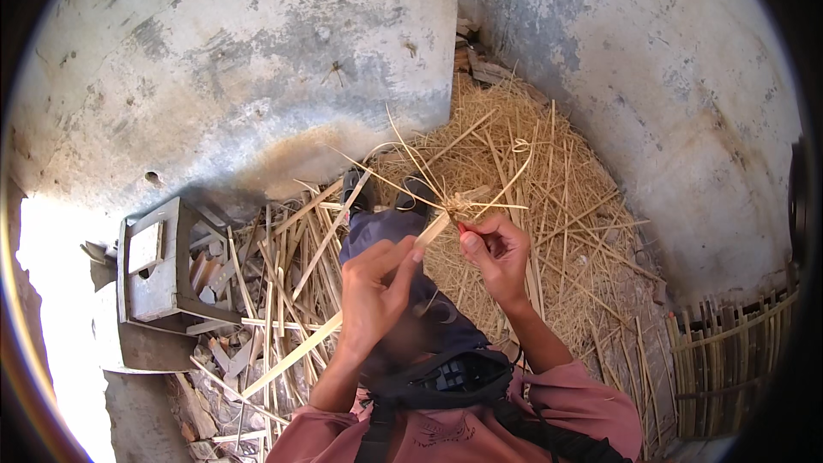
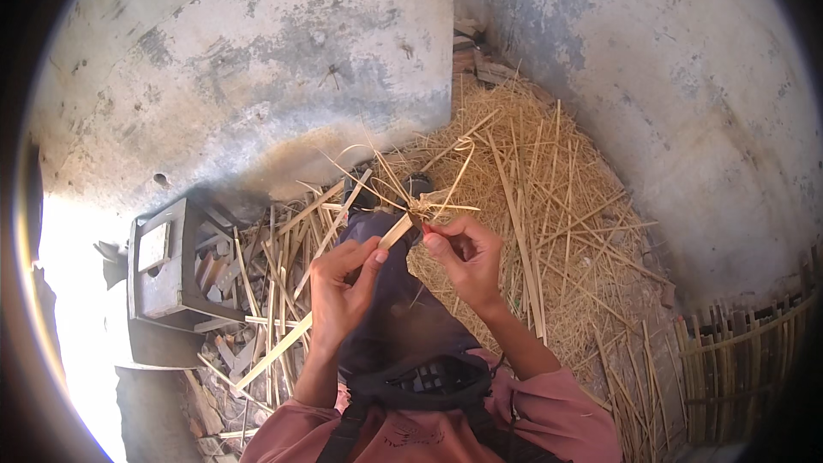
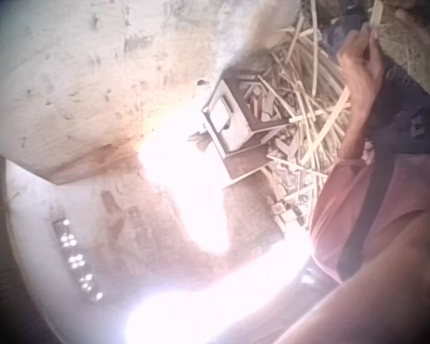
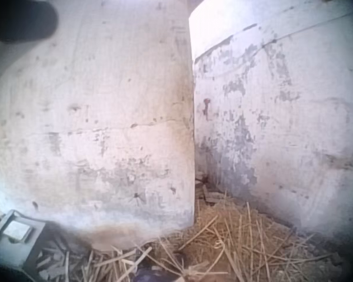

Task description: The person uses a small red-handled knife to shave and strip thin pieces from a bamboo slat, holding the slat in one hand and drawing the knife toward themselves to refine the material.

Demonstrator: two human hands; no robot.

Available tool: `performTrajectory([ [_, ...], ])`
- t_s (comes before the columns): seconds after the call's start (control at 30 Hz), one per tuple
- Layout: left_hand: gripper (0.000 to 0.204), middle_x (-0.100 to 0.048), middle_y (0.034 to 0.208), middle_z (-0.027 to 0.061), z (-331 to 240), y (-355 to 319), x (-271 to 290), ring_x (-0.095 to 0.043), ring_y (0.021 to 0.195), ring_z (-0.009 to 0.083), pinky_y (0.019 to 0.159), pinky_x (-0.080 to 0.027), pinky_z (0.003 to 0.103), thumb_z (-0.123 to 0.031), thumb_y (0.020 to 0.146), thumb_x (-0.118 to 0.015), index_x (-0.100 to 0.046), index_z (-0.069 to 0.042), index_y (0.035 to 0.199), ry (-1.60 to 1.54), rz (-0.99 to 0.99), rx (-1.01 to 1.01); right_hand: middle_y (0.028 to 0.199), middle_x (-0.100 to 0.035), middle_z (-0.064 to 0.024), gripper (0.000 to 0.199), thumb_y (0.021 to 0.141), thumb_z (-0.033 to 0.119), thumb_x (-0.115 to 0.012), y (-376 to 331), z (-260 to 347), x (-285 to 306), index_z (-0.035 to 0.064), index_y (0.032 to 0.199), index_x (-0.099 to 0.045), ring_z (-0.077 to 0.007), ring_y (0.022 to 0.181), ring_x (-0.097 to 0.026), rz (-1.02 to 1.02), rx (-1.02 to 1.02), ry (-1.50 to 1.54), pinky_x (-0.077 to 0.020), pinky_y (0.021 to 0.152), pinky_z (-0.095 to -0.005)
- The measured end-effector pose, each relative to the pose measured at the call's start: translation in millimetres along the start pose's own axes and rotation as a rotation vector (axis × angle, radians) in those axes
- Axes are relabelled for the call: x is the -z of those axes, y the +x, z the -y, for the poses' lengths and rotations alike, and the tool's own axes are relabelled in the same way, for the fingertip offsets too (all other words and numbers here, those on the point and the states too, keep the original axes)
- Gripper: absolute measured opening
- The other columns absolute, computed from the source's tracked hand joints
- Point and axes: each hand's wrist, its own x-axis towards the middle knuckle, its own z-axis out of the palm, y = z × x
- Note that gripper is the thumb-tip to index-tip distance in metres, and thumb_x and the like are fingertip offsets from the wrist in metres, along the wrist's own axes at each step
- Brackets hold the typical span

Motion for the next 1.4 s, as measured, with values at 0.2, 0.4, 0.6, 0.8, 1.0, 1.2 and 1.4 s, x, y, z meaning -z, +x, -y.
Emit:
performTrajectory([
  [0.2,0.02,-0.066,0.073,0.0109,-7,1,-1,-0.057,0.061,0.0144,0.057,-0.042,0.032,-0.007,0.099,-0.079,-0.08,0.007,0.113,0.05,0.02,0.038,0.085,-0.075,-0.0017,0.012,0.097,0.006,-0.083,-4,-8,-2,-0.0012,0.099,-0.074,-0.0001,0.068,-0.056,-0.084,0.142,-0.244,-0.0406,0.059,-0.0195],
  [0.4,0.02,-0.065,0.073,0.0108,0,0,0,-0.056,0.061,0.0146,0.058,-0.042,0.032,-0.007,0.099,-0.08,-0.08,0.007,0.112,0.048,0.002,0.02,0.083,-0.075,-0.0013,0.013,0.097,0.008,-0.084,2,-1,-5,-0.001,0.1,-0.075,-0.0002,0.067,-0.054,-0.053,0.174,-0.367,-0.0386,0.057,-0.0204],
  [0.6,0.019,-0.064,0.073,0.0101,4,0,4,-0.055,0.064,0.0135,0.061,-0.043,0.031,-0.006,0.099,-0.079,-0.079,0.008,0.112,0.011,0.03,0.06,0.095,-0.076,-0.0067,0.015,0.1,0.007,-0.08,10,2,5,-0.0022,0.106,-0.071,-0.0056,0.078,-0.063,0.09,-0.144,0.154,-0.0461,0.063,-0.0229],
  [0.8,0.019,-0.054,0.068,0.0069,18,-3,-5,-0.047,0.058,0.012,0.054,-0.036,0.033,-0.008,0.1,-0.078,-0.081,0.002,0.115,-0.072,-0.062,0.016,0.102,-0.076,-0.0088,0.009,0.1,0.0,-0.078,13,1,9,-0.0014,0.103,-0.069,-0.0098,0.088,-0.071,0.125,-0.151,0.07,-0.0578,0.075,-0.0247],
  [1.0,0.018,-0.052,0.067,0.0066,17,-3,-10,-0.045,0.058,0.0117,0.054,-0.036,0.033,-0.008,0.1,-0.078,-0.081,0.001,0.115,-0.08,-0.055,0.008,0.108,-0.078,-0.0116,0.01,0.099,-0.003,-0.078,11,9,8,-0.003,0.102,-0.068,-0.0129,0.1,-0.075,0.091,-0.028,-0.125,-0.0621,0.086,-0.0267],
  [1.2,0.018,-0.054,0.068,0.0065,11,-6,-7,-0.045,0.058,0.0107,0.054,-0.035,0.032,-0.007,0.1,-0.078,-0.081,0.002,0.116,-0.074,-0.041,0.023,0.099,-0.08,-0.0104,0.011,0.096,0.001,-0.082,14,26,0,-0.004,0.098,-0.072,-0.0098,0.092,-0.075,0.062,0.004,-0.235,-0.0591,0.079,-0.0239],
  [1.4,0.019,-0.055,0.07,0.0073,-1,-14,-18,-0.047,0.06,0.011,0.054,-0.037,0.032,-0.005,0.1,-0.078,-0.08,0.003,0.117,-0.047,-0.109,0.017,0.082,-0.073,-0.0041,0.015,0.094,0.004,-0.085,11,21,-10,-0.0048,0.099,-0.075,-0.0042,0.073,-0.063,-0.039,0.209,-0.468,-0.0456,0.064,-0.0203],
])
